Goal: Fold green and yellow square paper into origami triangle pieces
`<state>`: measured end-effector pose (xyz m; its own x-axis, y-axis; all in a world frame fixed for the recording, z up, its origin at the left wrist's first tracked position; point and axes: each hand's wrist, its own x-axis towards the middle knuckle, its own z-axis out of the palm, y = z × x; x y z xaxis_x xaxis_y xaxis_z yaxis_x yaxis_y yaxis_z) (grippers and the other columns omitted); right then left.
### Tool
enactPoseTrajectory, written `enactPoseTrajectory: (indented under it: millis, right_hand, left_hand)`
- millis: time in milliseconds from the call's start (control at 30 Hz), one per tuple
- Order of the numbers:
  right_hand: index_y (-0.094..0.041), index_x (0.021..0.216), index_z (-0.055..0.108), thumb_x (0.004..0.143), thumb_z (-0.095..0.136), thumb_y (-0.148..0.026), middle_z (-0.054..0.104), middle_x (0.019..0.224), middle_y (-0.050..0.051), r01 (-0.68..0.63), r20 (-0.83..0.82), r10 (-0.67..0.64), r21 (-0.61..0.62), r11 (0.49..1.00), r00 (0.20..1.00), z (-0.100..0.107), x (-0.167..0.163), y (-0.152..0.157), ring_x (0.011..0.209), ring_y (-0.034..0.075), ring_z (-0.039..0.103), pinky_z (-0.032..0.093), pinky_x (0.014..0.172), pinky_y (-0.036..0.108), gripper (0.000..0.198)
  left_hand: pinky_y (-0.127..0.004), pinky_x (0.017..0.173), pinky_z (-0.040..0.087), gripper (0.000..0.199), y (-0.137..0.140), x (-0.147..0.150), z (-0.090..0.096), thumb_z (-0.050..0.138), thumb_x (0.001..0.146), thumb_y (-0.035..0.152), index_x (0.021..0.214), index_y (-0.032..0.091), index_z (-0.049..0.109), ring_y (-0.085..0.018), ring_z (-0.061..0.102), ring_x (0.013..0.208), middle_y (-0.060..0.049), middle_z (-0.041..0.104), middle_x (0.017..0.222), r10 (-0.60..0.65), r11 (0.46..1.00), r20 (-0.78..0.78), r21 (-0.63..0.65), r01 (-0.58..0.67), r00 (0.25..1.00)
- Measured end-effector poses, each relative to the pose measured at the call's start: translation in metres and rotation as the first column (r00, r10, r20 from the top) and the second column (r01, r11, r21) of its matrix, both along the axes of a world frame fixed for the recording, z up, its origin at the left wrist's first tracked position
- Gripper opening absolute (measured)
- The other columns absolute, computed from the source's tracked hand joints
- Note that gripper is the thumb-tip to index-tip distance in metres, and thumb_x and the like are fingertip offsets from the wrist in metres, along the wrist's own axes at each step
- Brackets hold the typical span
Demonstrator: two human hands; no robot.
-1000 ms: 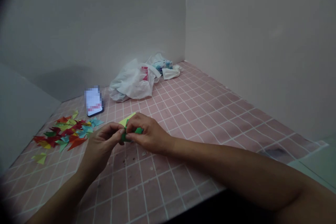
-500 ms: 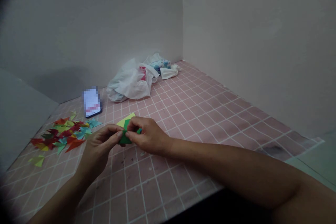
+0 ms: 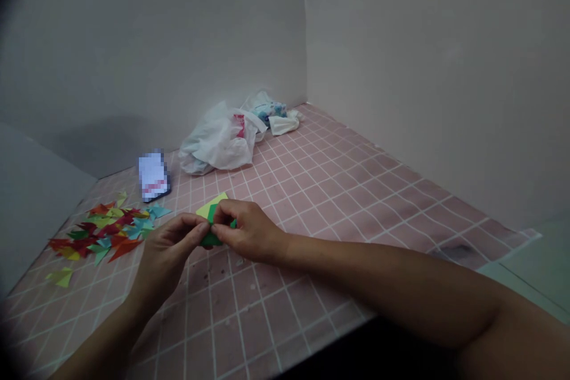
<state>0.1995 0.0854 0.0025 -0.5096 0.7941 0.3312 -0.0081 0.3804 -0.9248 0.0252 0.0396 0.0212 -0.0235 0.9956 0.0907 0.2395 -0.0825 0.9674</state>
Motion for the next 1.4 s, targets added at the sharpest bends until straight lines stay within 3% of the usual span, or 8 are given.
enactPoseTrajectory:
  millis: [133, 300, 400, 533, 733, 933, 1100, 1400]
  right_hand:
    - [-0.017, 0.078, 0.057, 0.085, 0.062, -0.021, 0.059, 0.076, 0.000, -0.008, -0.056, 0.006, -0.036, 0.999, 0.998, -0.003, 0.000, 0.002, 0.072, 0.013, 0.054, 0.041, 0.067, 0.027, 0.010]
    - [-0.018, 0.087, 0.056, 0.091, 0.057, -0.029, 0.057, 0.078, -0.001, -0.033, -0.218, 0.002, -0.142, 0.989, 0.976, -0.007, -0.002, 0.007, 0.072, 0.012, 0.054, 0.045, 0.066, 0.027, 0.012]
    - [-0.017, 0.084, 0.057, 0.091, 0.058, -0.029, 0.057, 0.076, -0.001, -0.078, -0.222, 0.036, -0.187, 0.979, 0.974, -0.009, -0.004, 0.008, 0.070, 0.012, 0.055, 0.046, 0.066, 0.026, 0.014]
    - [-0.016, 0.084, 0.061, 0.088, 0.060, -0.028, 0.063, 0.080, 0.002, -0.104, -0.211, 0.059, -0.209, 0.972, 0.976, -0.012, -0.005, 0.007, 0.075, 0.014, 0.060, 0.049, 0.071, 0.029, 0.012]
    - [-0.016, 0.081, 0.063, 0.087, 0.061, -0.022, 0.064, 0.079, 0.002, -0.030, -0.129, 0.014, -0.126, 0.992, 0.992, -0.008, -0.003, 0.005, 0.076, 0.015, 0.061, 0.049, 0.072, 0.029, 0.009]
    - [-0.016, 0.079, 0.064, 0.087, 0.061, -0.018, 0.064, 0.079, 0.001, 0.025, -0.051, -0.026, -0.020, 1.000, 0.998, -0.004, -0.001, 0.004, 0.077, 0.015, 0.060, 0.046, 0.072, 0.028, 0.009]
    - [-0.017, 0.078, 0.063, 0.086, 0.060, -0.017, 0.063, 0.077, 0.001, 0.064, -0.038, -0.063, 0.030, 0.998, 0.997, -0.006, -0.002, 0.006, 0.074, 0.014, 0.057, 0.044, 0.069, 0.027, 0.008]
    - [-0.017, 0.079, 0.062, 0.085, 0.058, -0.018, 0.062, 0.077, 0.001, 0.076, -0.049, -0.076, 0.011, 0.997, 0.996, -0.006, -0.002, 0.005, 0.073, 0.014, 0.056, 0.045, 0.069, 0.028, 0.008]
  left_hand:
    - [-0.022, 0.056, 0.051, 0.014, 0.000, 0.000, 0.001, 0.071, 0.082, 0.029, 0.075, 0.017, 0.069, -0.012, 0.061, 0.058, 0.001, 0.066, 0.065, 0.028, 0.999, -0.018, 0.032, -0.028, 0.999]
    - [-0.021, 0.058, 0.051, 0.014, 0.003, -0.003, -0.004, 0.070, 0.086, 0.029, 0.077, 0.018, 0.068, -0.010, 0.060, 0.059, 0.003, 0.064, 0.068, 0.060, 0.996, 0.126, 0.058, -0.068, 0.990]
    - [-0.021, 0.059, 0.050, 0.013, 0.005, -0.002, -0.008, 0.070, 0.087, 0.029, 0.079, 0.019, 0.068, -0.010, 0.059, 0.062, 0.003, 0.064, 0.072, 0.065, 0.994, 0.221, 0.069, -0.082, 0.973]
    - [-0.020, 0.057, 0.047, 0.011, 0.006, -0.001, -0.011, 0.070, 0.087, 0.028, 0.081, 0.019, 0.069, -0.009, 0.056, 0.059, 0.004, 0.062, 0.071, 0.078, 0.992, 0.236, 0.082, -0.100, 0.969]
    - [-0.021, 0.059, 0.045, 0.013, 0.005, -0.004, -0.012, 0.067, 0.089, 0.029, 0.082, 0.019, 0.067, -0.009, 0.055, 0.059, 0.004, 0.060, 0.067, 0.075, 0.990, 0.116, 0.110, -0.088, 0.990]
    - [-0.022, 0.058, 0.048, 0.007, 0.008, -0.004, -0.012, 0.069, 0.086, 0.027, 0.086, 0.019, 0.068, -0.010, 0.057, 0.059, 0.003, 0.062, 0.072, 0.091, 0.988, 0.141, 0.110, -0.107, 0.986]
    - [-0.023, 0.060, 0.050, 0.009, 0.006, -0.006, -0.007, 0.068, 0.087, 0.027, 0.084, 0.019, 0.068, -0.012, 0.059, 0.061, 0.002, 0.063, 0.071, 0.087, 0.984, 0.026, 0.151, -0.090, 0.996]
    - [-0.023, 0.058, 0.048, 0.011, 0.007, -0.008, -0.004, 0.067, 0.087, 0.029, 0.082, 0.019, 0.067, -0.012, 0.057, 0.060, 0.002, 0.062, 0.072, 0.067, 0.979, -0.073, 0.199, -0.052, 0.995]
